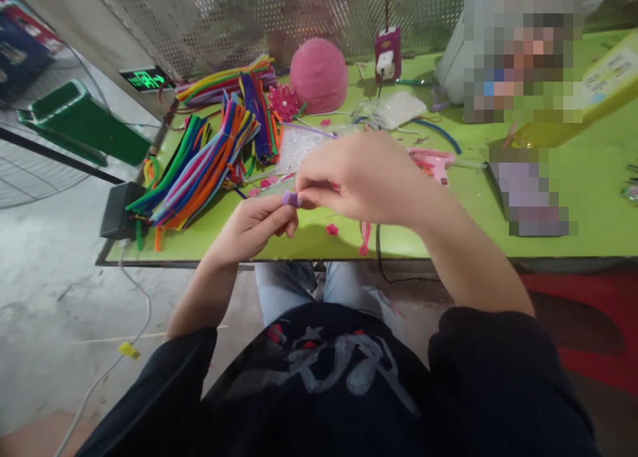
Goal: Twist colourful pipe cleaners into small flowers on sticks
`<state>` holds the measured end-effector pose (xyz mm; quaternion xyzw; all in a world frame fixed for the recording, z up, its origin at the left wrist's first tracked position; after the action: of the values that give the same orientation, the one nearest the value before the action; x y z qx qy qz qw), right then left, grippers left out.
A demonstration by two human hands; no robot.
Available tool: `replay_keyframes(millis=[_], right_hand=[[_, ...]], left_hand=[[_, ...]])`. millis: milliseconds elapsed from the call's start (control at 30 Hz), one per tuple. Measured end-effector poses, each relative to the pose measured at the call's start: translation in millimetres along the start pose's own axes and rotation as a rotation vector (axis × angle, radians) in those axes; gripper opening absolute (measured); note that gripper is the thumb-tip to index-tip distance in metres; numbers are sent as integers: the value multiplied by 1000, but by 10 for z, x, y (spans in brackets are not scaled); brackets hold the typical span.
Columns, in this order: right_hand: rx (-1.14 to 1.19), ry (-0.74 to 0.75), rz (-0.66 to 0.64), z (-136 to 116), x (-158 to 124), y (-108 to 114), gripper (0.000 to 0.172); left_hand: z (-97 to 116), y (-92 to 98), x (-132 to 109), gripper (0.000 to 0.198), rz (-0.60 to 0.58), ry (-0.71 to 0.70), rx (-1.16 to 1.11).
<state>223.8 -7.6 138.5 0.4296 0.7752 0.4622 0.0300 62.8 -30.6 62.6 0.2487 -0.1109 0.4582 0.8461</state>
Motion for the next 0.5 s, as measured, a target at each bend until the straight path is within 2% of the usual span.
replay_keyframes(millis=[67,133,233,300,367,433,500], right_hand=[[173,-9,-100,96,109,-11,18],[354,-73,-145,231,175,-109,19],[538,-145,-99,371,154,-374,34],[607,-197,19,414,62,-520,39],[493,-252,158,386,-78,-581,31],[223,-207,226,208,-206,-557,21],[-77,-149,257,17,-289,-457,20]], left_hand=[[-24,-41,-35,35,-41,17,-147],[-72,-68,-72,33,-36,21,-275],[-137,-29,-86,38,104,-40,-381],[-172,12,-66,39,219,-69,-384],[-193,38,-33,36,291,-61,-302],[-168,59,0,34,316,-61,-156],[-108,69,19,35,301,-83,1]])
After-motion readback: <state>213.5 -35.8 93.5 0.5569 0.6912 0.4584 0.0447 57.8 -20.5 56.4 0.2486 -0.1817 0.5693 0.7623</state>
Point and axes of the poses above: each hand's wrist, its own x-axis towards the middle knuckle, its own y-axis out of the back of the hand, z = x × y, the point moved 8 cm from there along x, towards the middle knuckle, and after that the axes turned 9 degrees about -y, right-handed, at the moved point
